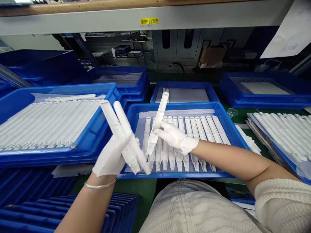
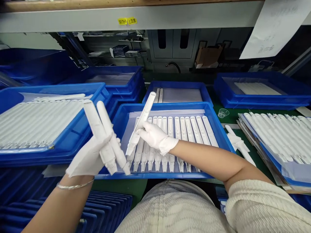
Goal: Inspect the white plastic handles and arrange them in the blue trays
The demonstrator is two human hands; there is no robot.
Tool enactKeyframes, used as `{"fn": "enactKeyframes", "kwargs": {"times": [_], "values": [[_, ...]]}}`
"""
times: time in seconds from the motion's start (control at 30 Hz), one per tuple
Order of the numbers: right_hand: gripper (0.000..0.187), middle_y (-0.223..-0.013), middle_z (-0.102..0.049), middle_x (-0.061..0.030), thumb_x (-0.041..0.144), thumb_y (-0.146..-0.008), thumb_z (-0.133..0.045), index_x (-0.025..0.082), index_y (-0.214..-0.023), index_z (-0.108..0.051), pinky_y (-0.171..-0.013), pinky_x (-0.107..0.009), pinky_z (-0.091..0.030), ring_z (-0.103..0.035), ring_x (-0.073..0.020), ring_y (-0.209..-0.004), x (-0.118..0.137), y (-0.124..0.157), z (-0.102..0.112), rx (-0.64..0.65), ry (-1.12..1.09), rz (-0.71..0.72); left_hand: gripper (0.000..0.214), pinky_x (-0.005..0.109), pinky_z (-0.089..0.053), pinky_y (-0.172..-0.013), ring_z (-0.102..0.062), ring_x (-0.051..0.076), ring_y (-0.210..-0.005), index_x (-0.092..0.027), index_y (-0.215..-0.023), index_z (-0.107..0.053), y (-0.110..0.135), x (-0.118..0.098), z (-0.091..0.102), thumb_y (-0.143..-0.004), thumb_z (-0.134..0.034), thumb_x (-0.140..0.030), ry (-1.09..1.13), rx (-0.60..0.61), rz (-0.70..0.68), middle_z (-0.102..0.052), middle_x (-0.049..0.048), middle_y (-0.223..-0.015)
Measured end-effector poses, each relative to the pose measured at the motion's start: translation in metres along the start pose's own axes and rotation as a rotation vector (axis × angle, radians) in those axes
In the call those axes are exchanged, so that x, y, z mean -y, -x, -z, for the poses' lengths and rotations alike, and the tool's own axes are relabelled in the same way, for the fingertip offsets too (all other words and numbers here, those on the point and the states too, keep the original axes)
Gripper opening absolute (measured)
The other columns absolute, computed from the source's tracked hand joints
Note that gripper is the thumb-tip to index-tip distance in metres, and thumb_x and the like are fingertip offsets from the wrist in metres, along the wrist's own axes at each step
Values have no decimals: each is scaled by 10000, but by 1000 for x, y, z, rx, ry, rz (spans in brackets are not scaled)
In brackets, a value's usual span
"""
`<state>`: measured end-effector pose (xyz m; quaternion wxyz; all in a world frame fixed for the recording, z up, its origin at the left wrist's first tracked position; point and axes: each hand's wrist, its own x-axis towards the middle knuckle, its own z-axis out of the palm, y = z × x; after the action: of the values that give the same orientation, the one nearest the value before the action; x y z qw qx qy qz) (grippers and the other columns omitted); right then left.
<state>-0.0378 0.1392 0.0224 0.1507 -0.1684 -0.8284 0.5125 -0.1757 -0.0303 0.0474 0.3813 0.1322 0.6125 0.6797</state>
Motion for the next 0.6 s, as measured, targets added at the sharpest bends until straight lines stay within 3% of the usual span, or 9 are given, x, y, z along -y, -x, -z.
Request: {"fn": "enactKeyframes", "kwargs": {"times": [0.17, 0.27, 0.33, 0.6], "values": [[71, -753, -645, -4, 236, -949, -541, 190, -939, -594, -620, -265, -478, -629, -165, -676, -11, -15, -43, 265, -24, -231, 279, 272, -594, -560, -672, 186, -692, -263, -970, -630, 38, -22, 11, -786, -796, -389, -111, -39, 9, -683, -33, -769], [62, -614, -620, 26, 233, -952, -563, 193, -913, -591, -554, -230, -466, -621, -144, -577, -14, -33, -72, 415, -54, -344, 283, 298, -605, -593, -685, 199, -707, -285, -976, -636, 44, -23, 13, -778, -803, -399, -135, -62, 29, -692, -42, -771], [55, -539, -591, 37, 185, -935, -574, 189, -882, -587, -537, -215, -451, -609, -138, -543, -12, -44, -85, 445, -15, -383, 275, 307, -607, -632, -695, 208, -735, -283, -974, -634, 42, -20, 16, -791, -791, -415, -168, -88, 23, -697, -40, -776], [35, -476, -540, 46, 182, -925, -608, 171, -892, -616, -483, -216, -415, -550, -134, -454, -12, -52, -94, 507, 69, -401, 432, 310, -621, -642, -707, 204, -729, -223, -1045, -624, 21, -1, 36, -722, -840, -413, -136, -63, 27, -699, 4, -835]]}}
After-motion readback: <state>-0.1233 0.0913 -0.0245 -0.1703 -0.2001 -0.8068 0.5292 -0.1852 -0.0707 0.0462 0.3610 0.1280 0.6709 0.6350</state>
